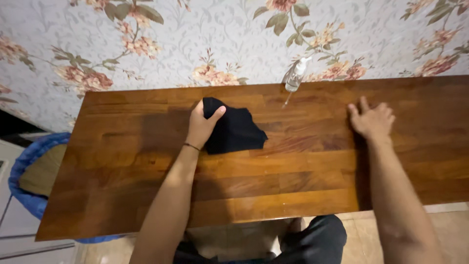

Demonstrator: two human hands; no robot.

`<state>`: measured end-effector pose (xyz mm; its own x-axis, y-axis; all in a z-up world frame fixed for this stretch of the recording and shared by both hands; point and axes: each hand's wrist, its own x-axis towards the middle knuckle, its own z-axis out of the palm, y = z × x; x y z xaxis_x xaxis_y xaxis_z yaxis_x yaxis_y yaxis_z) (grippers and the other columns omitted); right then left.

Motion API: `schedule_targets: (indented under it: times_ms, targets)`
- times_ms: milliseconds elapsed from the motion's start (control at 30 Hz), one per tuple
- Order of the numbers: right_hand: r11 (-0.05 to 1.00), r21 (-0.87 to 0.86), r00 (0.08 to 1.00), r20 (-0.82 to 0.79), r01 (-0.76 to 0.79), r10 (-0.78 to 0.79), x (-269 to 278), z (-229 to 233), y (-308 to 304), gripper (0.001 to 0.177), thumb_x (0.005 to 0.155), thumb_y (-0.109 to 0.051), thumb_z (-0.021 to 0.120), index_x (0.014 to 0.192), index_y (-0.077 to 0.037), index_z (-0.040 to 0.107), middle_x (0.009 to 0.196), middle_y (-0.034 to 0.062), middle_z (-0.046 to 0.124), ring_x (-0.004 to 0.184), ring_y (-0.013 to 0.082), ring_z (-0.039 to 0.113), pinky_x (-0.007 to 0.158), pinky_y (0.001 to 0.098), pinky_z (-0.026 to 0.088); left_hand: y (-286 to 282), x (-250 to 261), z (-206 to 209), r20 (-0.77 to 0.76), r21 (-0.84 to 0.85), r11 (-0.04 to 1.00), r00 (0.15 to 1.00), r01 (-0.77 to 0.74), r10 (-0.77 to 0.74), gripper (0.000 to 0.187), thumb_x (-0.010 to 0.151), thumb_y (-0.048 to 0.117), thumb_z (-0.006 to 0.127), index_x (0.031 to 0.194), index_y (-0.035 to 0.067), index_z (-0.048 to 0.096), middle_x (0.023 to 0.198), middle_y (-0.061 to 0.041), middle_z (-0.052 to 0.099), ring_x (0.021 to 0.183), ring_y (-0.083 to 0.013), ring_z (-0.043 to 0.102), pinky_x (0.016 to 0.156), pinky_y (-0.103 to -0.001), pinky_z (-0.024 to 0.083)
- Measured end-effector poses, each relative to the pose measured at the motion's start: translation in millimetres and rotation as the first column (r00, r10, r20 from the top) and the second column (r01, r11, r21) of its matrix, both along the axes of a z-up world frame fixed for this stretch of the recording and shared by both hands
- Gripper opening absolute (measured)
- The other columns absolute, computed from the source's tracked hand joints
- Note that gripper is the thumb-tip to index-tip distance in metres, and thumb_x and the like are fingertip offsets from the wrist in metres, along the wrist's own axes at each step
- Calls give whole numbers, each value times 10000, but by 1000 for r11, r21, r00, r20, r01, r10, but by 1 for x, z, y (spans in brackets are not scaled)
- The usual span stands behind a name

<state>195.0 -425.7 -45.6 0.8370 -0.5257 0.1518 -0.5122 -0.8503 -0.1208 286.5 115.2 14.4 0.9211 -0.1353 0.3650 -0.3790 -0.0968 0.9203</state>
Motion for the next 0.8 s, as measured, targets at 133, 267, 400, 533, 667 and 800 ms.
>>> schedule_targets:
  times_ms: [133, 267, 400, 533, 667, 800]
  targets:
    - [994, -75, 997, 15, 81, -80, -15, 7, -52, 776, 992, -779, 337, 1590, -299, 455, 1463, 384, 394, 1319, 546, 371, 1094, 622, 258, 4, 4, -7, -58, -52, 989, 989, 135, -138, 242, 908, 214, 794, 1031, 20, 719, 948, -23, 748, 869, -102, 679, 809, -279, 564]
    - [988, -20, 988, -17, 155, -156, -26, 11, -87, 821, 950, -834, 339, 1577, -319, 462, 1482, 391, 368, 1326, 561, 349, 1112, 616, 236, 5, 7, -9, -184, -117, 972, 957, 203, -222, 278, 904, 222, 796, 1058, -1, 736, 973, -30, 764, 883, -99, 695, 823, -275, 568]
    - [971, 7, 971, 4, 239, -239, -29, 2, -115, 869, 936, -845, 361, 1556, -256, 511, 1499, 404, 371, 1353, 567, 347, 1124, 625, 248, 4, 9, -7, -200, -72, 980, 959, 188, -199, 275, 912, 222, 790, 1053, -8, 733, 966, -39, 760, 877, -98, 683, 813, -271, 557]
    - [944, -67, 940, 142, 322, -311, -24, -9, -116, 937, 995, -824, 345, 1571, -99, 487, 1503, 454, 333, 1361, 596, 310, 1124, 651, 205, 1, 13, -9, -251, -133, 973, 944, 187, -215, 274, 913, 218, 788, 1050, -11, 726, 950, -40, 749, 856, -107, 681, 793, -276, 558]
    - [983, 60, 983, -75, 171, -166, -21, 14, -77, 995, 938, -843, 182, 1638, -137, 229, 1665, 288, 134, 1523, 496, 130, 1223, 608, 105, 0, 15, -10, -155, -39, 984, 972, 174, -178, 271, 917, 219, 784, 1059, -3, 723, 967, -32, 755, 882, -99, 681, 811, -267, 555]
    - [998, 51, 984, -176, 28, -18, -1, 28, -12, 1059, 913, -833, 139, 1629, -53, 109, 1701, 205, 28, 1575, 357, 25, 1242, 551, 37, -3, 14, -15, -162, -82, 983, 971, 165, -177, 265, 907, 214, 785, 1054, 3, 720, 969, -27, 751, 886, -96, 681, 811, -271, 559]
